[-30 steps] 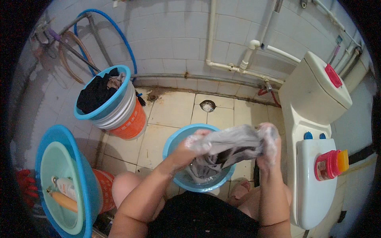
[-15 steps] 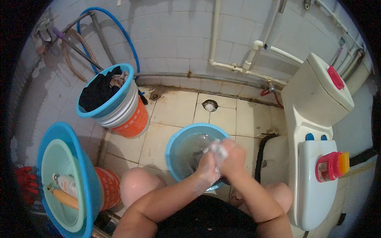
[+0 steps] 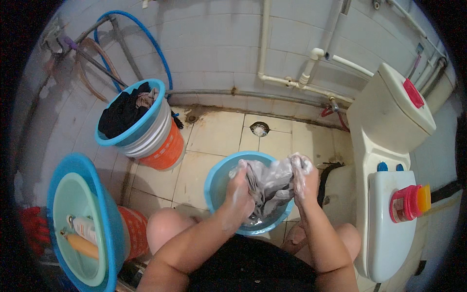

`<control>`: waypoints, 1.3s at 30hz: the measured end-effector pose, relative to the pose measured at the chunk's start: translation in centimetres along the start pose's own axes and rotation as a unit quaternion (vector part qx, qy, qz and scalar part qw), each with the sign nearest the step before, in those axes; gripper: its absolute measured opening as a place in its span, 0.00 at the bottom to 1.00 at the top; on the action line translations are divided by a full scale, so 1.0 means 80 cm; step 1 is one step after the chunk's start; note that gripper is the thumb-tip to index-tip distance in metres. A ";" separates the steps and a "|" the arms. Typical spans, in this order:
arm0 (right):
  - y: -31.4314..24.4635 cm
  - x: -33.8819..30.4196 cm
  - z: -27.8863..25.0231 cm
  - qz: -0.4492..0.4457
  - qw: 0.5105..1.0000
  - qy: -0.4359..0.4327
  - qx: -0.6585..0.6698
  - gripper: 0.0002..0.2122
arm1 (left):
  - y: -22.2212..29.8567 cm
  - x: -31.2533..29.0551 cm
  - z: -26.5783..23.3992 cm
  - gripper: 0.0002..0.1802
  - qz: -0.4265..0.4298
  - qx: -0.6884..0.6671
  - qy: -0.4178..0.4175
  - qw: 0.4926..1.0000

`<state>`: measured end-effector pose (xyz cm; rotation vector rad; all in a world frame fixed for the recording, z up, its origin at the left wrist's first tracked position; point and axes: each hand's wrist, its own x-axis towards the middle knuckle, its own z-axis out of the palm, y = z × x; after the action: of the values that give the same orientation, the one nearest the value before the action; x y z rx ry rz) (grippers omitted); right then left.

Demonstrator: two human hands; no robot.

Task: The person sits on the floor and hand-washes a grey cloth in a blue basin. They repeatedly scrub the cloth with soap, rinse it in the water, and wring it out. A yellow bar of soap is used to apply more detergent to the cloth during the process.

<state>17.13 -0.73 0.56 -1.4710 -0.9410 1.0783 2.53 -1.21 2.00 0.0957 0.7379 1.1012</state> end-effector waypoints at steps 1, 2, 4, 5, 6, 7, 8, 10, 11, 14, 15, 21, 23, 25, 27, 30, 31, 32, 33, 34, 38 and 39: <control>-0.014 -0.016 0.007 -0.048 0.999 -0.024 0.009 0.10 | 0.005 -0.001 0.002 0.20 -0.009 0.013 0.004 1.000; -0.017 -0.030 0.016 -0.096 0.994 -0.048 0.018 0.09 | 0.004 0.004 -0.009 0.19 -0.015 0.029 -0.010 0.999; 0.028 -0.061 0.034 -0.319 0.922 -0.140 -0.168 0.05 | -0.016 0.032 -0.053 0.17 -0.030 0.059 -0.042 0.997; 0.022 -0.083 0.046 -0.391 0.868 -0.186 -0.244 0.06 | -0.022 0.048 -0.078 0.17 -0.012 0.143 -0.047 0.989; 0.007 -0.101 0.052 -0.454 0.801 -0.225 -0.319 0.07 | -0.027 0.042 -0.079 0.16 -0.036 0.115 -0.063 0.991; -0.001 -0.107 0.053 -0.435 0.800 -0.205 -0.357 0.06 | -0.035 0.032 -0.078 0.16 -0.060 0.087 -0.076 0.991; -0.003 -0.097 0.051 -0.363 0.840 -0.167 -0.368 0.06 | -0.047 0.025 -0.079 0.18 -0.083 0.060 -0.090 0.991; -0.009 -0.055 0.036 -0.209 0.895 -0.083 -0.384 0.05 | -0.073 0.014 -0.061 0.17 -0.087 -0.068 -0.098 0.989; -0.002 -0.035 0.028 -0.266 0.873 -0.023 -0.408 0.07 | -0.062 -0.016 -0.018 0.17 -0.065 -0.045 -0.067 0.995; 0.013 -0.077 0.043 -0.366 0.835 -0.091 -0.400 0.08 | -0.075 0.023 -0.078 0.19 -0.098 -0.025 -0.120 0.988; 0.025 -0.085 0.046 -0.385 0.817 -0.095 -0.419 0.08 | -0.059 0.033 -0.091 0.20 -0.133 0.013 -0.170 0.976; 0.029 -0.036 0.034 -0.179 0.966 -0.036 -0.182 0.11 | -0.047 -0.003 -0.005 0.17 -0.110 0.043 0.062 0.991; 0.040 -0.032 0.038 -0.131 0.991 -0.021 -0.035 0.11 | -0.044 0.009 -0.030 0.20 -0.099 0.048 -0.011 0.994; 0.040 -0.035 0.038 0.018 0.976 -0.091 0.197 0.11 | -0.023 0.015 -0.045 0.19 -0.068 0.066 -0.028 0.995; 0.020 -0.045 0.040 0.182 0.910 -0.127 0.349 0.14 | -0.004 0.011 -0.028 0.18 -0.023 0.046 -0.016 0.999; 0.041 -0.052 0.053 -0.003 0.987 -0.161 0.018 0.19 | 0.004 0.015 -0.033 0.13 0.055 0.022 -0.010 0.998; 0.020 -0.057 0.050 0.042 0.985 -0.164 0.005 0.20 | 0.004 0.017 -0.034 0.13 0.077 0.022 0.006 0.997; 0.019 -0.050 0.044 0.071 0.986 -0.148 0.031 0.19 | 0.005 0.017 -0.034 0.13 0.100 0.022 0.022 0.995; 0.020 -0.040 0.029 0.099 0.985 -0.127 0.059 0.19 | 0.010 0.015 -0.031 0.14 0.104 0.040 -0.005 0.994; 0.016 -0.032 0.019 0.128 0.982 -0.107 0.086 0.18 | 0.016 0.010 -0.028 0.15 0.108 0.056 -0.029 0.992; -0.006 -0.010 -0.008 0.058 0.990 -0.054 0.115 0.10 | 0.022 0.013 -0.034 0.22 0.131 0.181 -0.088 0.971; -0.011 -0.006 -0.014 0.047 0.988 -0.053 0.139 0.09 | 0.025 0.009 -0.030 0.24 0.098 0.191 -0.092 0.972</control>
<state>18.08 -1.37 1.55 -1.2481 -0.7641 1.3114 -0.24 -0.35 0.65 0.6005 0.7770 1.1081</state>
